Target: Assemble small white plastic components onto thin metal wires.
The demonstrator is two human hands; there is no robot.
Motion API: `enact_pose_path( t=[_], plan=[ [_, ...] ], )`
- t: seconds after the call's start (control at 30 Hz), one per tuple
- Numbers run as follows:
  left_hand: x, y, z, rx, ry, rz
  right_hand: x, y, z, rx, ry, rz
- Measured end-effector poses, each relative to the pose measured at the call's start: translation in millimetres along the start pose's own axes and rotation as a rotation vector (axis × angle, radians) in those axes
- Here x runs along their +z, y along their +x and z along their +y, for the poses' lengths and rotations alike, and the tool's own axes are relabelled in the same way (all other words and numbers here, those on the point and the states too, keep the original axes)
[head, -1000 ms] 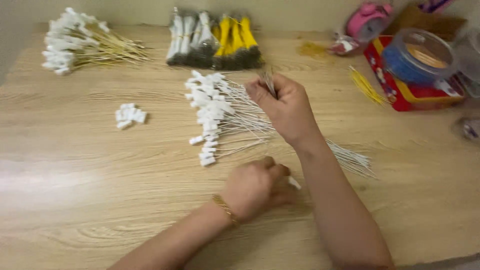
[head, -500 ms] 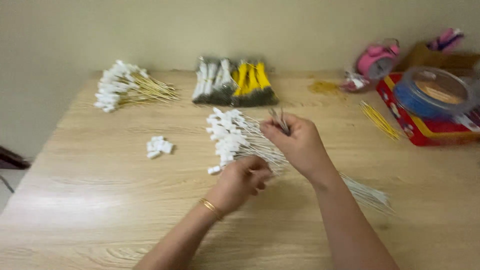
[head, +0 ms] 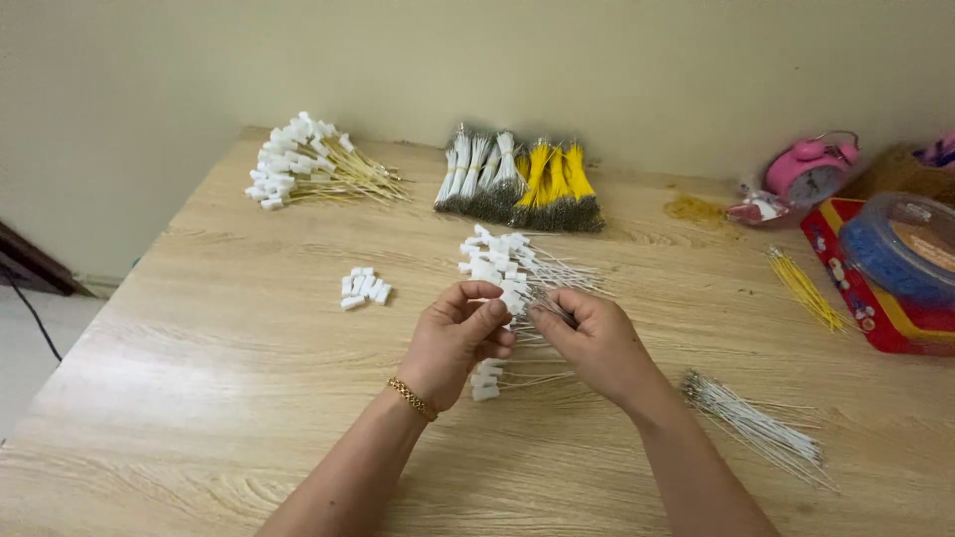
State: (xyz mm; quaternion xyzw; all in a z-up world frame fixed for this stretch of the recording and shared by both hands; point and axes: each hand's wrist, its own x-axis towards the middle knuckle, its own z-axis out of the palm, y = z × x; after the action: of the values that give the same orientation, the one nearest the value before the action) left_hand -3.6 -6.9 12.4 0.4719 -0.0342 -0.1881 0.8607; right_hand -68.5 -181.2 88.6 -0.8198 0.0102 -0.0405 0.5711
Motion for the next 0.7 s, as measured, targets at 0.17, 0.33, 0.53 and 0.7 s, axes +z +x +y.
enact_pose_path(
  t=[0.17,0.33,0.53,0.7],
  plan=[
    [-7.5,1.7,-10.1,-0.006,-0.029,0.02,1.2,-2.0,3.9,-0.01,-0.039,-0.011],
    [-2.3,-2.8,-4.3,-0.029,-0.061,0.032,1.0,-5.4,-7.6,-0.015,-0.06,0.003],
    [-0.9,-5.8,0.4,-0.062,-0.068,0.024,2.2,-5.0,-10.3,-0.059,-0.107,0.062],
    [-0.7,-6.6,-1.7,-0.059,-0.064,0.01,3.7,-2.0,-1.7,-0.088,-0.129,0.038]
  ],
)
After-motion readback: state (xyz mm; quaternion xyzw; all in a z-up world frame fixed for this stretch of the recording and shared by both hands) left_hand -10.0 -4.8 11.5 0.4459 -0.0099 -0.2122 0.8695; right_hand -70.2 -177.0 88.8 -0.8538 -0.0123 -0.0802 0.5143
